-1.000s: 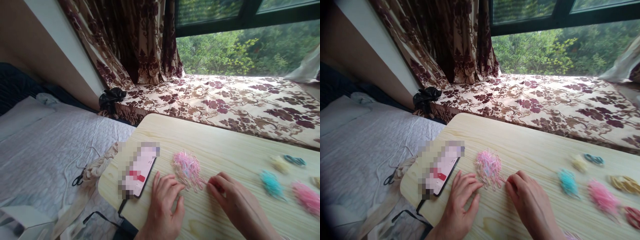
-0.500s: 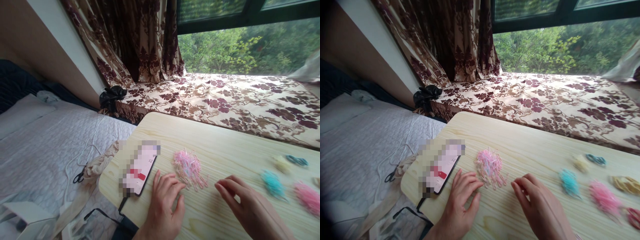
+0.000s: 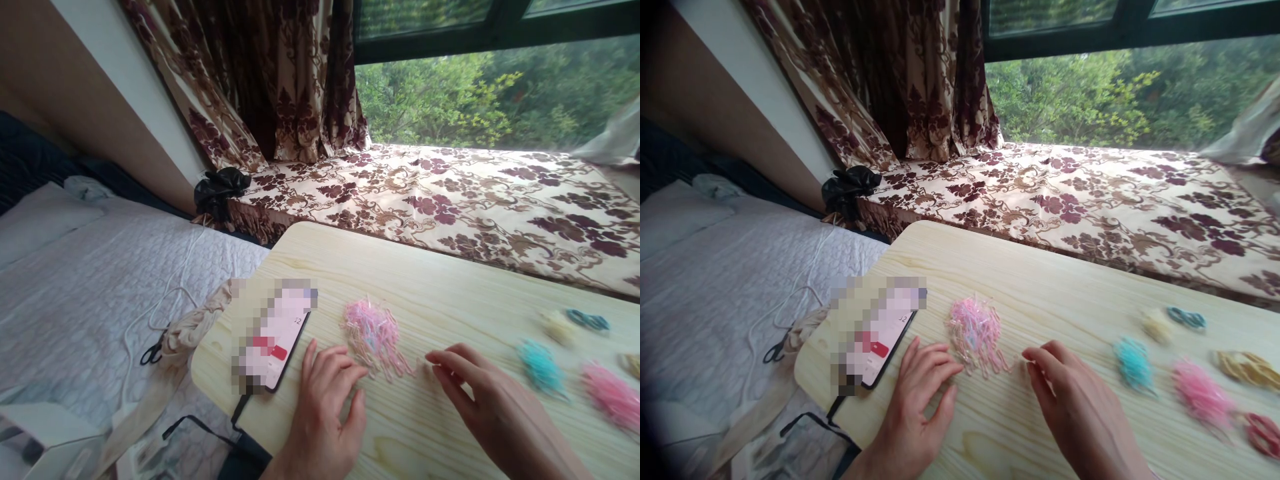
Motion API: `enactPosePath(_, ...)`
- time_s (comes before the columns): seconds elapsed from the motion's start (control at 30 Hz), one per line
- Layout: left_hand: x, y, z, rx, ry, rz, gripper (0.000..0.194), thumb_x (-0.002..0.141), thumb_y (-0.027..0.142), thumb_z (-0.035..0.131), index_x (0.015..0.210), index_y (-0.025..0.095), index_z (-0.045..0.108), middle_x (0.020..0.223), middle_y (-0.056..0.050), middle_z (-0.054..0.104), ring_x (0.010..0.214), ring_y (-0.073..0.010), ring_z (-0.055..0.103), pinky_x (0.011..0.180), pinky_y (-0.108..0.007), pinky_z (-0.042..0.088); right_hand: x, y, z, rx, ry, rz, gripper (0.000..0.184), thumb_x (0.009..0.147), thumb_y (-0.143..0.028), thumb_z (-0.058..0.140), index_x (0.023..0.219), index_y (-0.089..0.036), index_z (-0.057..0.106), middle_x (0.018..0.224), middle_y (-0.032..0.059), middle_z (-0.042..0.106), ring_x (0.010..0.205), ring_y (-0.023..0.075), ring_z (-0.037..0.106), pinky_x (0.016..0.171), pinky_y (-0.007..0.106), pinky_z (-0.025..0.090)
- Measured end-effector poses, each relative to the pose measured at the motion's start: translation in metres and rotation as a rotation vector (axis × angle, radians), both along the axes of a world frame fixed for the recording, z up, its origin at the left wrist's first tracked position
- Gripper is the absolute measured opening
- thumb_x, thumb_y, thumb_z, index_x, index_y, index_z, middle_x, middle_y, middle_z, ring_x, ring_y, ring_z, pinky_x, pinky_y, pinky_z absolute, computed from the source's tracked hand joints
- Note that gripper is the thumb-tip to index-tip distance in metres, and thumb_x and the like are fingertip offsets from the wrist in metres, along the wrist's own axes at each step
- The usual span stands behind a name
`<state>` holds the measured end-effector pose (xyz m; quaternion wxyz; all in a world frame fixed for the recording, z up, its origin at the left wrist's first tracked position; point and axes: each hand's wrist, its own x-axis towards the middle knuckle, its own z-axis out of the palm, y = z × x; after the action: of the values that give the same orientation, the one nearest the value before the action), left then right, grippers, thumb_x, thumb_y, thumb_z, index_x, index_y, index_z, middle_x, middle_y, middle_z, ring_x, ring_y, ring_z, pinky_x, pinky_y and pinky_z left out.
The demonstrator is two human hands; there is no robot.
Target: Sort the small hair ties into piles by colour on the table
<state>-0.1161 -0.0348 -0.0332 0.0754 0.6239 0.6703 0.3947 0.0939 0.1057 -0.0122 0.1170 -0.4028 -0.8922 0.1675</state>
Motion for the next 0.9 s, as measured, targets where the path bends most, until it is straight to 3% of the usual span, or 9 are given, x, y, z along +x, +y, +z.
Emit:
enactPosePath(0.13,0.000,0.000,0.000,-0.011,0.019,-0.012,0.034,0.086,0.005,0.049,0.114,0.024,0.057,0.105,-0.003,0.070,0.117,-0.0213,0.061,0.120,-0.050,0.024,-0.002,0.001,0.000,-0.019,-0.021,-0.010,0.032,0.097,-0.042,0.045,0.109,-0.028,0.072,0.094,0.0039,0.072,0.063,0.0146,0.067,0.053,0.026,0.048)
enactPosePath(0.3,-0.001,0.000,0.000,-0.014,0.016,-0.015,0.033,0.087,0.004,0.049,0.113,0.024,0.057,0.106,-0.003,0.070,0.118,-0.0205,0.060,0.121,-0.048,0.022,-0.003,-0.003,0.007,-0.065,-0.055,0.047,0.031,0.098,-0.038,0.044,0.093,-0.030,0.073,0.088,0.0027,0.071,0.069,0.0156,0.070,0.057,0.026,0.049)
enactPosePath(0.4,-0.001,0.000,0.000,-0.003,-0.001,-0.006,0.034,0.087,0.004,0.048,0.113,0.024,0.058,0.105,-0.003,0.070,0.117,-0.0202,0.061,0.122,-0.048,0.021,0.010,-0.010,0.010,-0.040,-0.041,0.021,0.026,0.097,-0.040,0.048,0.094,-0.031,0.072,0.088,0.0011,0.071,0.068,0.0142,0.070,0.056,0.024,0.049)
enactPosePath(0.53,0.001,-0.001,0.001,-0.001,-0.011,-0.002,0.034,0.087,0.005,0.048,0.112,0.024,0.059,0.105,-0.003,0.070,0.117,-0.0200,0.061,0.122,-0.046,0.021,0.022,-0.018,0.004,-0.032,-0.004,-0.016,0.024,0.096,-0.043,0.050,0.098,-0.030,0.070,0.091,0.0012,0.071,0.070,0.0132,0.071,0.057,0.021,0.051)
enactPosePath(0.7,0.001,0.000,0.001,-0.004,0.004,0.004,0.032,0.087,0.005,0.049,0.111,0.024,0.059,0.105,-0.003,0.070,0.117,-0.0206,0.061,0.122,-0.048,0.022,0.008,-0.014,-0.004,-0.093,0.051,-0.037,0.028,0.096,-0.044,0.049,0.106,-0.030,0.071,0.089,0.0010,0.071,0.065,0.0123,0.068,0.057,0.022,0.052)
enactPosePath(0.9,-0.002,-0.001,0.000,-0.010,0.012,-0.006,0.032,0.088,0.005,0.049,0.112,0.025,0.059,0.105,-0.003,0.070,0.118,-0.0205,0.061,0.121,-0.048,0.022,-0.011,-0.010,0.007,-0.091,-0.033,-0.028,0.028,0.094,-0.040,0.050,0.078,-0.030,0.070,0.076,-0.0014,0.067,0.055,0.0122,0.063,0.047,0.023,0.043)
